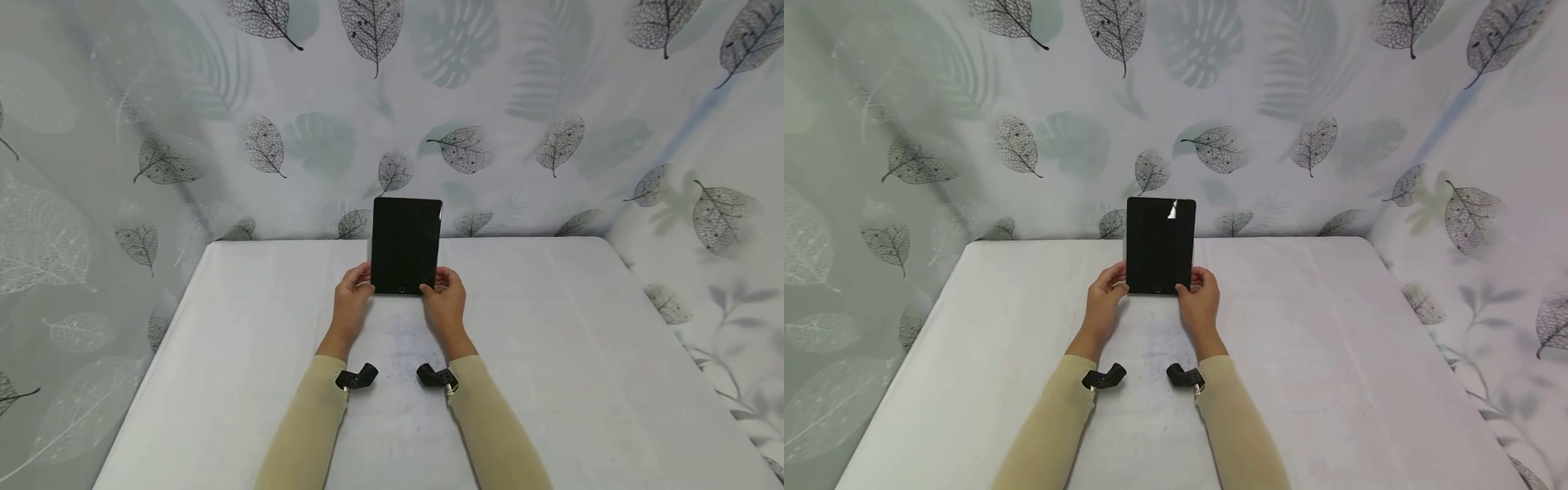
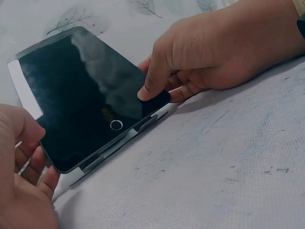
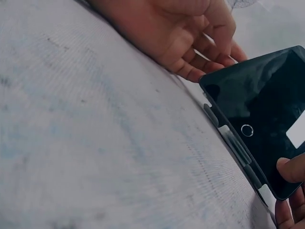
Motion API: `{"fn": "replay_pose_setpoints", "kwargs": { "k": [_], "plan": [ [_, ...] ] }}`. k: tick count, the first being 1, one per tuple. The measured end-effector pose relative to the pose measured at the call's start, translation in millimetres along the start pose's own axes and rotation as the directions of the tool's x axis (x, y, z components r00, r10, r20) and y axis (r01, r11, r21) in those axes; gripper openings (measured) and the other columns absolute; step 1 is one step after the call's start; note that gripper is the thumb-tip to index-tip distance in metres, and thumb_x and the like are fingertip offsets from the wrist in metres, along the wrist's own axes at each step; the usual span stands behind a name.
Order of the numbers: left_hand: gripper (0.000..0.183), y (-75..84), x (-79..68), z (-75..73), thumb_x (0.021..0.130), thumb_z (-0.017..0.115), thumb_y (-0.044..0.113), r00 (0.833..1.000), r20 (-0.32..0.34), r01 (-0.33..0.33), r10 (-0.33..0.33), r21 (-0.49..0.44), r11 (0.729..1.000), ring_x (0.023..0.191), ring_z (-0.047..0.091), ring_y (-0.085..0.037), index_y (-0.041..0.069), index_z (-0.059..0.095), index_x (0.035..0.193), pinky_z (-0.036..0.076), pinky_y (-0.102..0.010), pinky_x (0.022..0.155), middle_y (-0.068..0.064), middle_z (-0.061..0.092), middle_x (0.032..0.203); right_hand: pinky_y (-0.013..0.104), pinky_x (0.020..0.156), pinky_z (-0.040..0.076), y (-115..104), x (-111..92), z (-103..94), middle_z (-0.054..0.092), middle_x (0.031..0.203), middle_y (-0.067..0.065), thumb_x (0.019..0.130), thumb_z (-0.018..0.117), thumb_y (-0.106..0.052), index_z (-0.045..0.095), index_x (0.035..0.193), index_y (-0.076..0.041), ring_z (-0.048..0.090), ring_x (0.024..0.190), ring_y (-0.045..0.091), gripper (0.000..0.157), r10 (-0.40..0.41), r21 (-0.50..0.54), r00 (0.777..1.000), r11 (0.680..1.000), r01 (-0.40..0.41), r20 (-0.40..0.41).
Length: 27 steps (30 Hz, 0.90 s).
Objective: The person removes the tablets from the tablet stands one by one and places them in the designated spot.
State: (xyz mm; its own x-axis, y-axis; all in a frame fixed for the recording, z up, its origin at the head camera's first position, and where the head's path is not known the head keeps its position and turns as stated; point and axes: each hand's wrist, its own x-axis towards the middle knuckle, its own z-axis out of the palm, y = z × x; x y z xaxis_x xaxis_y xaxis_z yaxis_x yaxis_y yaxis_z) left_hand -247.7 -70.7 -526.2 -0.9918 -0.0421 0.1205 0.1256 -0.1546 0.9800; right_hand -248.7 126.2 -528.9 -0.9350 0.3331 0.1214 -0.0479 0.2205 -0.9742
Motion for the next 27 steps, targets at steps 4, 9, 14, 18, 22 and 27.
{"fn": "replay_pose_setpoints", "kwargs": {
  "k": [4, 9, 14, 18, 22, 27],
  "plan": [
    [0.052, 13.9, -6.2, 2.2, 0.089, 0.053, -0.015, 1.000, 0.013, -0.017, 0.017, -0.020, 1.000, 0.121, 0.055, -0.029, -0.009, 0.054, 0.141, 0.051, -0.016, 0.091, -0.028, 0.053, 0.133, 0.033, 0.091, 0.049, -1, 1, -2.9, 0.064, 0.116, 0.020, 0.084, 0.076, 0.004, 0.060, 0.121, 0.003, 0.061, 0.106, 0.028, 0.040, 0.017, 0.066, 1.000, 0.998, -0.018, 0.006],
    [0.056, 9.4, -7.0, 1.9, 0.088, 0.056, -0.017, 0.999, 0.029, -0.040, 0.041, -0.048, 0.998, 0.123, 0.055, -0.026, -0.006, 0.053, 0.143, 0.051, -0.016, 0.090, -0.022, 0.052, 0.135, 0.018, 0.085, 0.051, -1, 2, -4.3, 0.066, 0.115, 0.020, 0.083, 0.075, 0.008, 0.060, 0.121, 0.005, 0.061, 0.104, 0.023, 0.041, 0.009, 0.141, 1.000, 0.990, -0.011, 0.015],
    [0.065, 6.1, -7.0, -0.9, 0.087, 0.055, -0.020, 0.997, 0.061, -0.047, 0.054, -0.114, 0.992, 0.126, 0.055, -0.024, 0.005, 0.053, 0.147, 0.052, -0.015, 0.090, -0.011, 0.048, 0.137, 0.011, 0.080, 0.053, -3, -1, -5.2, 0.064, 0.117, 0.027, 0.083, 0.075, 0.012, 0.062, 0.127, 0.008, 0.063, 0.102, 0.020, 0.046, -0.067, 0.234, 0.997, 0.970, 0.057, 0.038],
    [0.069, 11.4, -6.7, -2.8, 0.086, 0.053, -0.024, 0.995, 0.072, -0.054, 0.065, -0.137, 0.989, 0.116, 0.059, -0.015, 0.006, 0.052, 0.148, 0.052, -0.015, 0.086, -0.006, 0.048, 0.134, 0.012, 0.083, 0.055, -5, -3, -5.2, 0.062, 0.116, 0.028, 0.085, 0.073, 0.013, 0.061, 0.135, 0.006, 0.063, 0.096, 0.006, 0.052, -0.125, 0.305, 0.991, 0.947, 0.104, 0.049],
    [0.069, 17.2, -4.6, -7.6, 0.087, 0.054, -0.024, 0.993, 0.101, -0.046, 0.063, -0.158, 0.986, 0.115, 0.061, -0.010, 0.005, 0.051, 0.149, 0.052, -0.015, 0.084, -0.006, 0.052, 0.132, 0.011, 0.084, 0.055, -11, -4, -5.9, 0.059, 0.116, 0.032, 0.086, 0.069, 0.017, 0.055, 0.141, 0.008, 0.062, 0.095, 0.002, 0.057, -0.185, 0.343, 0.980, 0.927, 0.151, 0.068],
    [0.069, 28.0, -1.3, -18.0, 0.086, 0.056, -0.025, 0.987, 0.128, -0.072, 0.093, -0.161, 0.984, 0.114, 0.061, -0.012, 0.002, 0.051, 0.149, 0.053, -0.014, 0.087, -0.007, 0.054, 0.131, 0.012, 0.083, 0.054, -23, -5, -6.6, 0.060, 0.111, 0.025, 0.087, 0.068, 0.016, 0.052, 0.144, 0.006, 0.061, 0.096, 0.004, 0.060, -0.230, 0.346, 0.965, 0.922, 0.176, 0.123]
  ]
}}
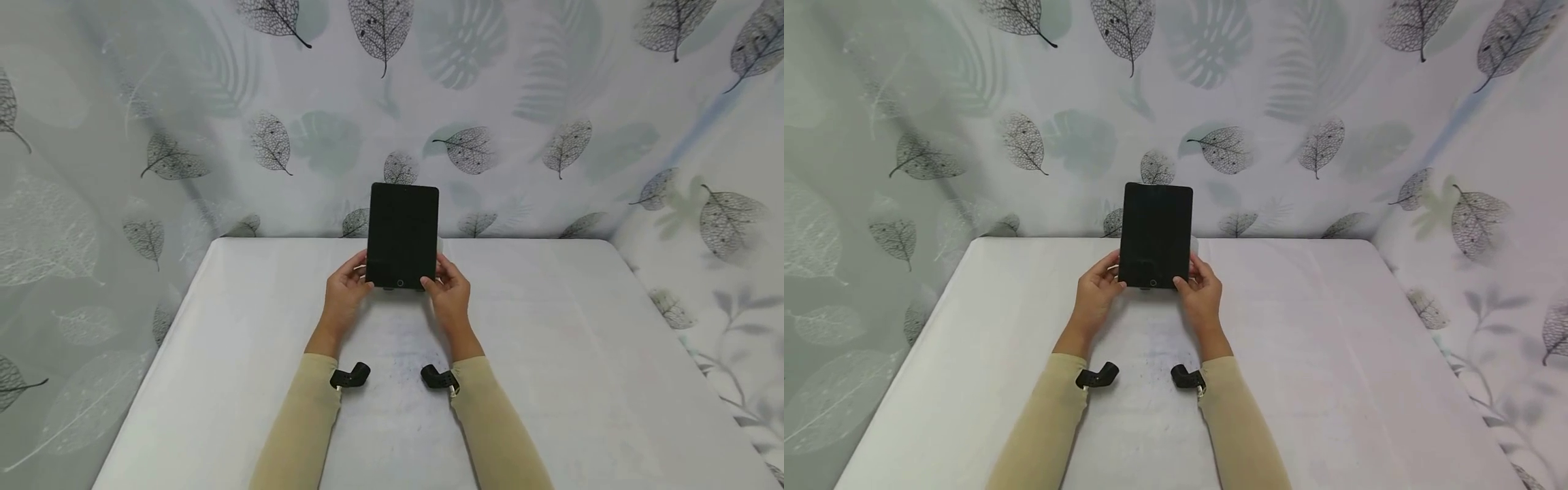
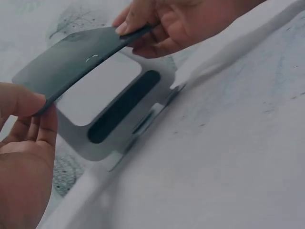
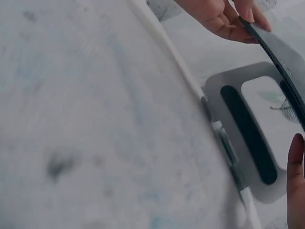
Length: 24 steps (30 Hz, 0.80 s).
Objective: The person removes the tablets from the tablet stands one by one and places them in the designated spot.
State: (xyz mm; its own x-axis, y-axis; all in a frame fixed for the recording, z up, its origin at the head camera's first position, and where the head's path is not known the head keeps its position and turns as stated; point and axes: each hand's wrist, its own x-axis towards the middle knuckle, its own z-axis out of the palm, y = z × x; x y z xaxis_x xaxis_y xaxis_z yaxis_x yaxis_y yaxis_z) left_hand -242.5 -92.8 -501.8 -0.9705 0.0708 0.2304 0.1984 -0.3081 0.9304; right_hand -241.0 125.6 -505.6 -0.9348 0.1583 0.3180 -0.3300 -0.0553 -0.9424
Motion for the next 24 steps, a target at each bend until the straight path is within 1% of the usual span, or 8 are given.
{"fn": "replay_pose_setpoints", "kwargs": {
  "k": [3, 6, 10, 12, 15, 18, 22, 24],
  "plan": [
    [0.069, 10.2, 0.9, -4.2, 0.084, 0.057, -0.026, 1.000, 0.013, -0.013, 0.013, 0.013, 1.000, 0.113, 0.060, -0.012, 0.000, 0.050, 0.148, 0.053, -0.014, 0.088, -0.006, 0.054, 0.130, 0.013, 0.084, 0.054, -7, 3, 2.7, 0.061, 0.107, 0.011, 0.088, 0.068, 0.014, 0.052, 0.147, 0.000, 0.061, 0.097, 0.006, 0.063, 0.019, -0.004, 0.999, 1.000, -0.019, 0.033],
    [0.072, 20.6, 0.2, -7.5, 0.083, 0.057, -0.028, 0.999, 0.030, -0.011, 0.011, -0.015, 1.000, 0.111, 0.058, -0.012, -0.002, 0.047, 0.149, 0.054, -0.014, 0.086, -0.004, 0.053, 0.127, 0.013, 0.085, 0.054, -14, 4, 6.0, 0.061, 0.104, 0.001, 0.089, 0.068, 0.013, 0.052, 0.148, -0.004, 0.062, 0.096, 0.007, 0.064, 0.050, 0.002, 0.997, 0.999, -0.051, 0.057],
    [0.078, 34.3, -1.6, -12.4, 0.081, 0.055, -0.031, 0.998, 0.056, -0.003, 0.008, -0.084, 0.996, 0.111, 0.057, -0.013, -0.003, 0.043, 0.152, 0.054, -0.014, 0.086, -0.003, 0.050, 0.126, 0.013, 0.082, 0.052, -21, 4, 11.8, 0.060, 0.101, -0.003, 0.089, 0.070, 0.011, 0.052, 0.148, -0.003, 0.059, 0.093, 0.006, 0.064, 0.069, 0.009, 0.994, 0.997, -0.070, 0.079],
    [0.080, 41.2, -1.5, -14.4, 0.080, 0.054, -0.031, 0.998, 0.064, 0.001, 0.005, -0.097, 0.995, 0.111, 0.056, -0.013, -0.002, 0.041, 0.154, 0.054, -0.015, 0.086, -0.002, 0.049, 0.126, 0.013, 0.080, 0.052, -25, 4, 14.9, 0.058, 0.101, -0.003, 0.089, 0.070, 0.010, 0.051, 0.149, -0.003, 0.058, 0.092, 0.006, 0.064, 0.070, 0.015, 0.993, 0.997, -0.071, 0.090],
    [0.083, 52.5, -1.7, -19.4, 0.078, 0.054, -0.030, 0.998, 0.055, 0.019, -0.016, -0.057, 0.998, 0.111, 0.056, -0.013, 0.001, 0.042, 0.154, 0.054, -0.014, 0.086, -0.002, 0.049, 0.126, 0.013, 0.079, 0.052, -30, 6, 21.7, 0.058, 0.101, -0.003, 0.089, 0.070, 0.009, 0.051, 0.149, -0.004, 0.059, 0.092, 0.006, 0.064, 0.070, 0.024, 0.991, 0.997, -0.073, 0.117],
    [0.085, 61.9, -0.7, -27.9, 0.077, 0.055, -0.030, 0.998, 0.037, 0.049, -0.050, 0.017, 0.999, 0.109, 0.057, -0.012, 0.003, 0.043, 0.154, 0.054, -0.014, 0.084, -0.002, 0.049, 0.124, 0.014, 0.079, 0.054, -35, 7, 30.1, 0.058, 0.101, -0.002, 0.089, 0.070, 0.009, 0.051, 0.149, -0.005, 0.060, 0.092, 0.006, 0.064, 0.075, 0.033, 0.986, 0.996, -0.081, 0.147],
    [0.087, 75.2, 0.1, -40.1, 0.076, 0.060, -0.029, 0.996, 0.036, 0.078, -0.083, 0.114, 0.990, 0.110, 0.057, -0.013, 0.005, 0.043, 0.155, 0.055, -0.014, 0.086, -0.002, 0.048, 0.123, 0.014, 0.080, 0.054, -42, 8, 41.5, 0.058, 0.099, -0.003, 0.089, 0.071, 0.009, 0.051, 0.149, -0.005, 0.061, 0.093, 0.006, 0.065, 0.088, 0.017, 0.982, 0.996, -0.092, 0.166],
    [0.088, 81.5, -0.3, -46.3, 0.076, 0.062, -0.027, 0.994, 0.041, 0.090, -0.096, 0.142, 0.986, 0.111, 0.057, -0.014, 0.005, 0.042, 0.155, 0.056, -0.015, 0.086, -0.002, 0.049, 0.123, 0.013, 0.080, 0.054, -45, 8, 47.2, 0.058, 0.100, 0.000, 0.089, 0.071, 0.008, 0.051, 0.150, -0.004, 0.061, 0.092, 0.006, 0.065, 0.098, 0.005, 0.979, 0.995, -0.100, 0.177]
  ]
}}
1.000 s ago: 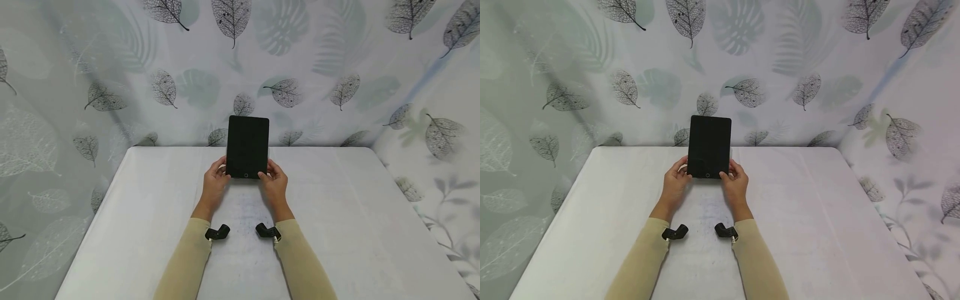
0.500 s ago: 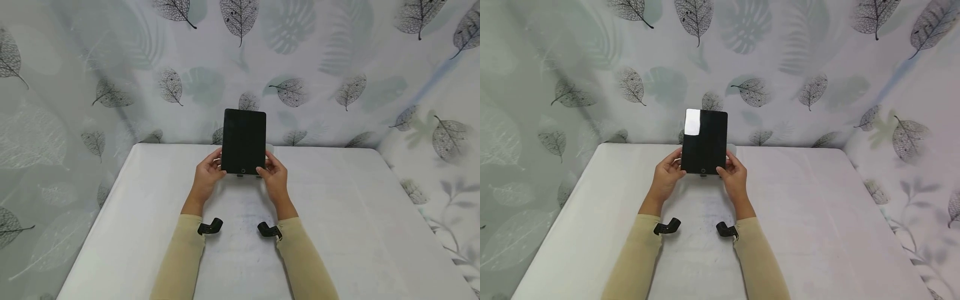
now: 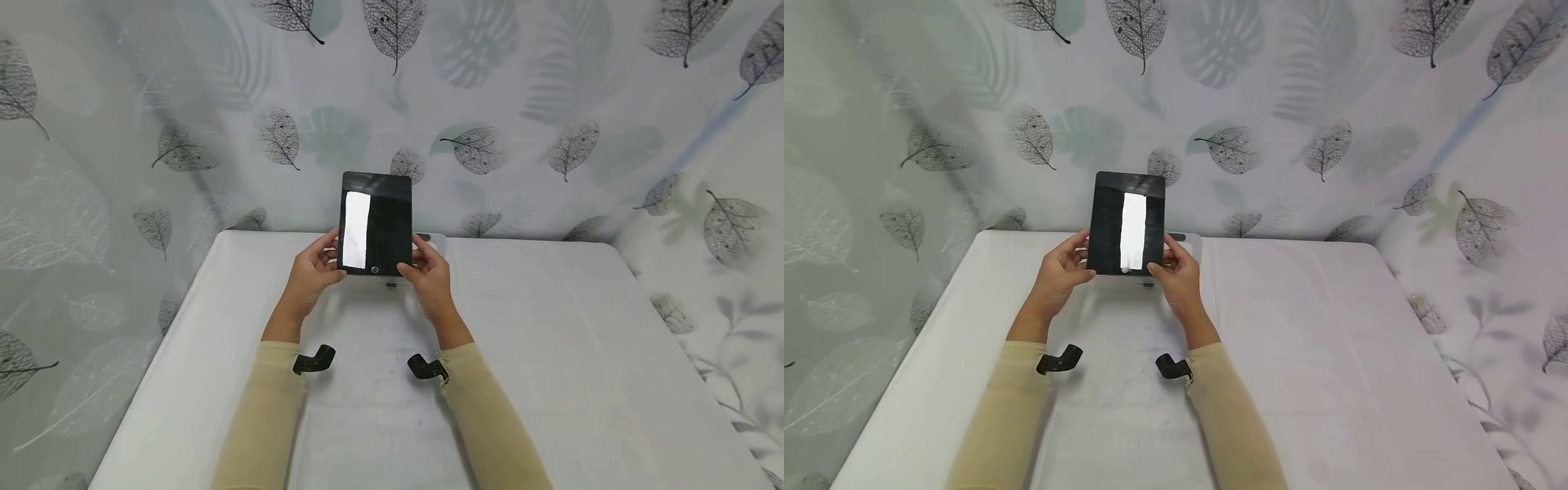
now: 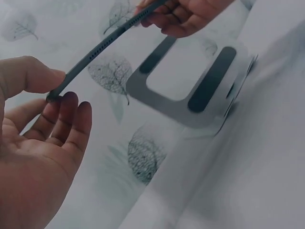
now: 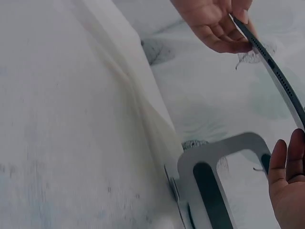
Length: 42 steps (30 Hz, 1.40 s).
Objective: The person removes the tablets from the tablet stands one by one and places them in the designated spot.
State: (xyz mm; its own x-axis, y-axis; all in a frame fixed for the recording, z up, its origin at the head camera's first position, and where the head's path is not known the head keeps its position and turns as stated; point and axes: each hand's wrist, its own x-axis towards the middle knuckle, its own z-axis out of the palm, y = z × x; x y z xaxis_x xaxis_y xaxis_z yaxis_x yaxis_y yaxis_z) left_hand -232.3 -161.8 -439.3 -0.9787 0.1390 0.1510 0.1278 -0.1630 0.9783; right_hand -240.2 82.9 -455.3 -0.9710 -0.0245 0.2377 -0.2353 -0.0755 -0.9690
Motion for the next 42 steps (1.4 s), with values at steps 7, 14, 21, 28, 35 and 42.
{"fn": "replay_pose_setpoints", "kwargs": {
  "k": [7, 14, 21, 28, 35, 42],
  "plan": [
    [0.091, 10.5, -10.5, -29.1, 0.074, 0.066, -0.025, 1.000, -0.016, 0.018, -0.017, 0.130, 0.991, 0.111, 0.056, -0.013, 0.007, 0.041, 0.156, 0.055, -0.016, 0.089, 0.000, 0.052, 0.121, 0.013, 0.076, 0.053, -1, 3, 26.5, 0.054, 0.111, 0.027, 0.089, 0.070, 0.010, 0.047, 0.152, -0.004, 0.059, 0.089, 0.009, 0.069, 0.062, 0.013, 0.996, 0.998, -0.063, 0.071],
    [0.089, 6.6, -25.7, -60.1, 0.076, 0.068, -0.021, 0.997, -0.045, 0.078, -0.069, 0.234, 0.969, 0.104, 0.060, -0.011, 0.008, 0.041, 0.156, 0.056, -0.015, 0.088, -0.003, 0.053, 0.120, 0.013, 0.074, 0.051, 14, -4, 53.5, 0.058, 0.108, 0.025, 0.087, 0.073, 0.009, 0.050, 0.150, -0.003, 0.056, 0.087, 0.007, 0.068, 0.111, -0.012, 0.990, 0.994, -0.111, 0.085],
    [0.086, -11.6, -37.7, -82.1, 0.081, 0.068, -0.017, 0.983, -0.046, 0.185, -0.180, 0.183, 0.966, 0.105, 0.062, -0.006, 0.006, 0.037, 0.158, 0.057, -0.017, 0.083, -0.001, 0.054, 0.119, 0.013, 0.071, 0.053, 25, -13, 70.4, 0.062, 0.101, 0.015, 0.087, 0.072, 0.010, 0.050, 0.149, 0.000, 0.059, 0.084, 0.008, 0.066, 0.170, -0.038, 0.980, 0.985, -0.166, 0.100],
    [0.085, -35.7, -45.9, -93.4, 0.081, 0.063, -0.021, 0.971, -0.064, 0.238, -0.232, 0.113, 0.965, 0.103, 0.060, -0.005, 0.002, 0.035, 0.158, 0.056, -0.016, 0.080, -0.003, 0.051, 0.119, 0.015, 0.062, 0.046, 40, -18, 76.0, 0.060, 0.102, 0.021, 0.086, 0.073, 0.009, 0.050, 0.146, 0.007, 0.055, 0.076, 0.007, 0.064, 0.204, -0.100, 0.968, 0.977, -0.190, 0.145],
    [0.084, -47.2, -51.5, -92.1, 0.079, 0.067, -0.018, 0.958, -0.091, 0.283, -0.271, 0.159, 0.946, 0.100, 0.056, -0.003, -0.001, 0.037, 0.156, 0.054, -0.013, 0.078, -0.002, 0.052, 0.118, 0.020, 0.055, 0.044, 67, -16, 74.8, 0.057, 0.099, 0.007, 0.087, 0.075, 0.004, 0.054, 0.145, 0.001, 0.054, 0.065, 0.004, 0.062, 0.295, -0.101, 0.948, 0.954, -0.284, 0.121],
    [0.083, -49.4, -47.3, -95.7, 0.078, 0.070, -0.016, 0.963, -0.095, 0.268, -0.253, 0.224, 0.937, 0.098, 0.054, -0.008, -0.002, 0.040, 0.154, 0.052, -0.011, 0.077, -0.008, 0.053, 0.118, 0.021, 0.056, 0.050, 73, -9, 75.4, 0.058, 0.099, 0.008, 0.085, 0.076, 0.003, 0.054, 0.146, 0.001, 0.053, 0.060, 0.005, 0.064, 0.314, -0.118, 0.940, 0.947, -0.299, 0.134]
  ]
}}
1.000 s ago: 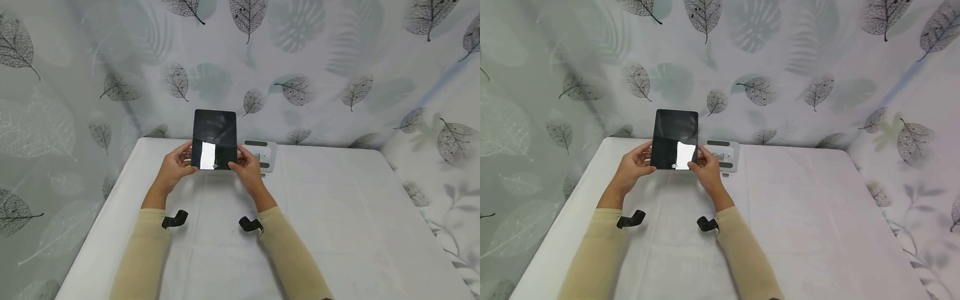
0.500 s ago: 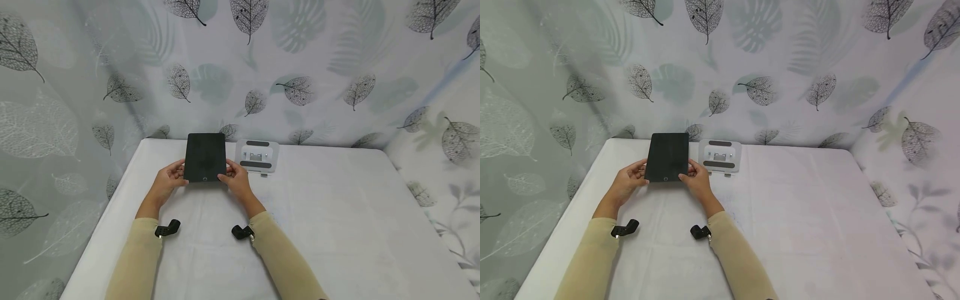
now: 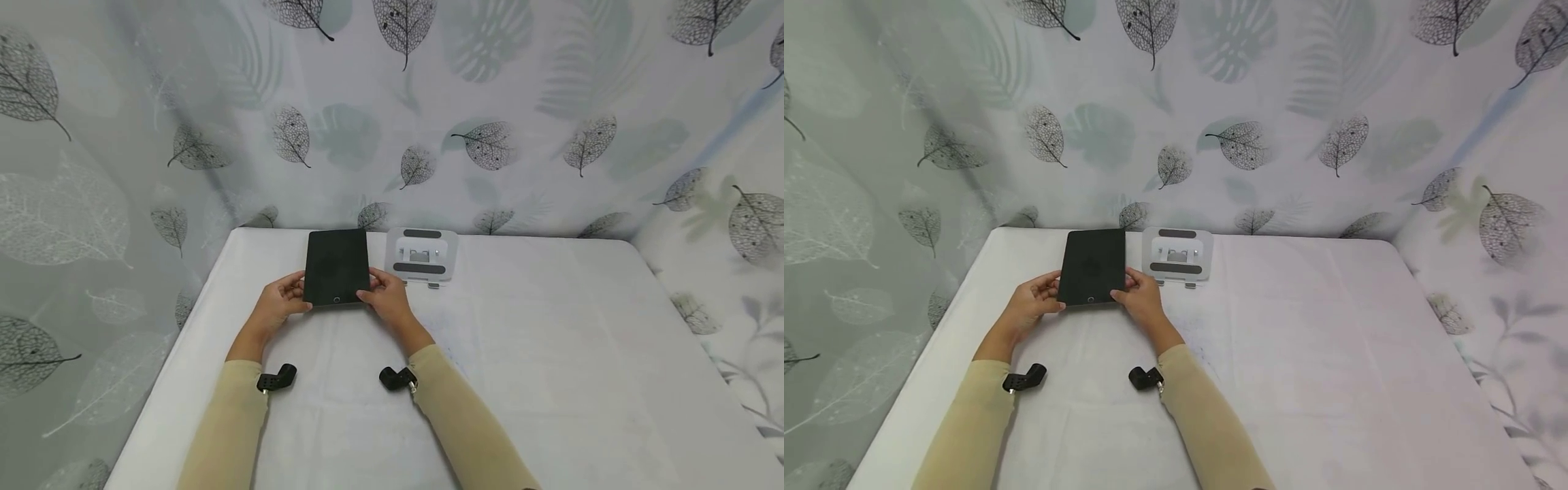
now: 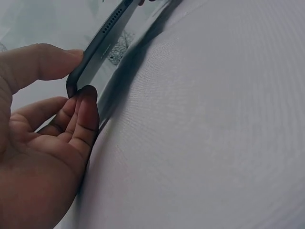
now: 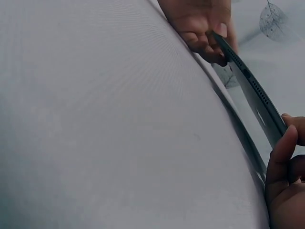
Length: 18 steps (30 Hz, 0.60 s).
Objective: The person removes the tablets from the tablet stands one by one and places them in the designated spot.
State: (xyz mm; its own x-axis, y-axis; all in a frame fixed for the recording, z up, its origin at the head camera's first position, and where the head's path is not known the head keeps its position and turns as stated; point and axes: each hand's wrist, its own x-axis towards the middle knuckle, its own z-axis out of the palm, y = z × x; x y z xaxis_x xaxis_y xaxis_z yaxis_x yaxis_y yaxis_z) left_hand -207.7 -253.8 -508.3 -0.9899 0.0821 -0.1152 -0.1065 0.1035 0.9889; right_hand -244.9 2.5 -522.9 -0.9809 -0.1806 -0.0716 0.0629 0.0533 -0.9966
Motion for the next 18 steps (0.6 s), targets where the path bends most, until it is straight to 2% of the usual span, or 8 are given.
{"fn": "replay_pose_setpoints", "kwargs": {
  "k": [7, 11, 15, 18],
  "plan": [
    [0.085, -0.1, 0.9, 3.9, 0.080, 0.071, -0.015, 0.997, 0.015, 0.080, -0.080, 0.034, 0.996, 0.098, 0.045, -0.008, 0.000, 0.036, 0.157, 0.048, -0.012, 0.074, -0.003, 0.048, 0.117, 0.022, 0.057, 0.057, -3, 1, -3.2, 0.051, 0.091, 0.001, 0.085, 0.076, 0.005, 0.054, 0.145, 0.001, 0.054, 0.068, 0.008, 0.065, 0.064, -0.020, 0.998, 0.998, -0.064, 0.010],
    [0.085, -1.8, -2.1, 3.6, 0.081, 0.070, -0.014, 0.995, -0.002, 0.101, -0.101, 0.067, 0.993, 0.099, 0.044, -0.010, 0.002, 0.035, 0.158, 0.047, -0.013, 0.074, -0.007, 0.047, 0.120, 0.023, 0.058, 0.058, -4, -2, 0.2, 0.049, 0.084, -0.001, 0.084, 0.077, 0.006, 0.051, 0.147, 0.003, 0.058, 0.060, 0.006, 0.068, 0.081, -0.034, 0.996, 0.996, -0.080, 0.026],
    [0.086, -2.0, -2.9, 5.4, 0.083, 0.069, -0.015, 0.994, -0.033, 0.103, -0.101, 0.086, 0.991, 0.101, 0.046, -0.012, 0.004, 0.034, 0.159, 0.048, -0.012, 0.075, -0.013, 0.048, 0.126, 0.022, 0.058, 0.058, -4, -3, 2.8, 0.052, 0.078, -0.002, 0.083, 0.079, 0.004, 0.051, 0.147, 0.002, 0.061, 0.050, 0.006, 0.069, 0.109, -0.055, 0.994, 0.993, -0.108, 0.012],
    [0.085, 0.7, 1.0, 10.9, 0.086, 0.067, -0.012, 0.994, -0.054, 0.101, -0.096, 0.096, 0.990, 0.110, 0.049, -0.016, 0.008, 0.032, 0.160, 0.049, -0.010, 0.079, -0.017, 0.048, 0.134, 0.020, 0.059, 0.057, -7, -1, 0.8, 0.054, 0.075, -0.003, 0.083, 0.080, 0.002, 0.053, 0.146, 0.001, 0.061, 0.047, 0.005, 0.069, 0.107, -0.076, 0.994, 0.991, -0.109, -0.025]
  ]
}}
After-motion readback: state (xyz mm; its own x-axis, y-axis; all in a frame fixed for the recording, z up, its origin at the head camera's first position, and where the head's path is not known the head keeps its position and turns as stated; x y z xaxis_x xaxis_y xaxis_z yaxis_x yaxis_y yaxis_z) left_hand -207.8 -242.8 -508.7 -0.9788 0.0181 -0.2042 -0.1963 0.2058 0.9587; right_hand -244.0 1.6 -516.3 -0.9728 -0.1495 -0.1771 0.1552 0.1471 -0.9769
